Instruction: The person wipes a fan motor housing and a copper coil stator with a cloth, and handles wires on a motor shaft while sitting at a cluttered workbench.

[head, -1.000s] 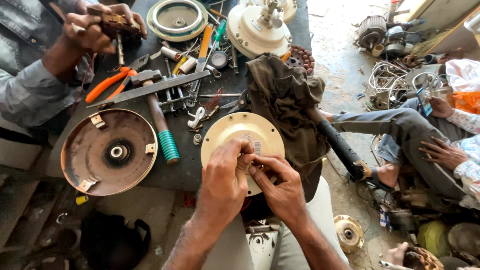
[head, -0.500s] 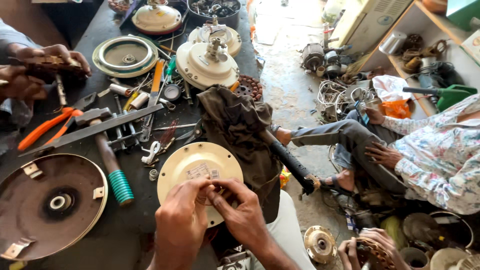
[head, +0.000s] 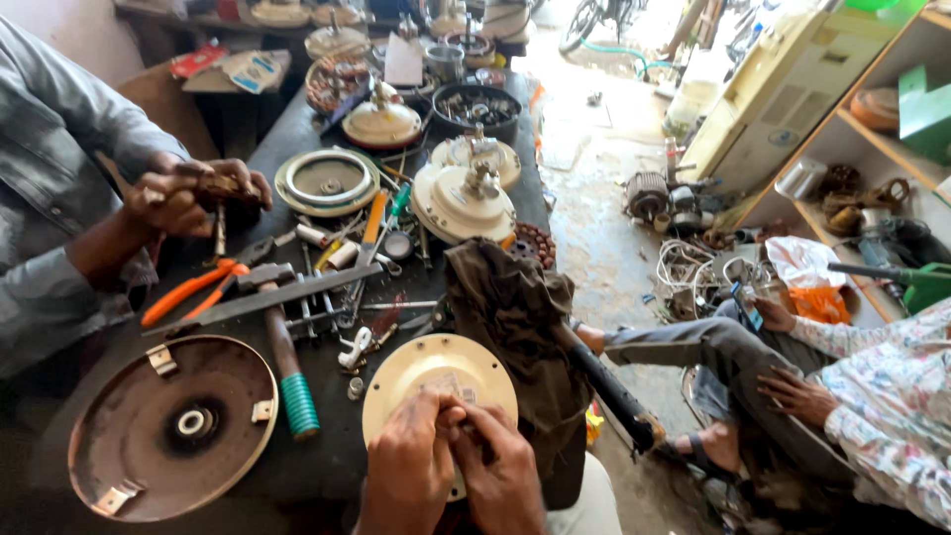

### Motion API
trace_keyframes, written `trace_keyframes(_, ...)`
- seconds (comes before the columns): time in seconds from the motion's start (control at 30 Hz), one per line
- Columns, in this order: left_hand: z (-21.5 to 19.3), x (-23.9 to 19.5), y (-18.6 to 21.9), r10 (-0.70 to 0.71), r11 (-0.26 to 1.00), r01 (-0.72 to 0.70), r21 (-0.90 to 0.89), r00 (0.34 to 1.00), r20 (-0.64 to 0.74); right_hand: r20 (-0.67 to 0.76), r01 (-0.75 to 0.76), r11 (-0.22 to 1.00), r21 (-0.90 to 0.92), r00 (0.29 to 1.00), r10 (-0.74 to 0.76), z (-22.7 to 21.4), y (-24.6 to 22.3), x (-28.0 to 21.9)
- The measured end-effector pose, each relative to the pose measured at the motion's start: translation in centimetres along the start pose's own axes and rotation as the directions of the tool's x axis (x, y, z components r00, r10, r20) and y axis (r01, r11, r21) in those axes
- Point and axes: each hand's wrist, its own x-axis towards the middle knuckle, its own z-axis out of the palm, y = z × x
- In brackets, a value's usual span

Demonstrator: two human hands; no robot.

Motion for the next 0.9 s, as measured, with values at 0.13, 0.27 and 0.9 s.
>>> trace_keyframes(0.13,-0.2,1.2,0.0,0.021,0.999,-0.023,-0.024,0.997,-0.074,-0.068,0.046,0.999,-0.006,0.997,-0.047,1.2,-0.5,0.8)
trace_keyframes(0.27,-0.9,2.1,0.9,-0.014,0.999,0.01,-0.05,0.997,-0.075,-0.029,0.098,0.995,0.015,0.995,-0.098,0.7,-1.4,2.3)
trace_keyframes(0.9,-1.4,-2.4,0.8,-0.069,0.982,0.061,-0.181,0.997,-0.041,0.124,-0.267,0.919,0.289,0.963,0.24,-1.9,0.6,1.4)
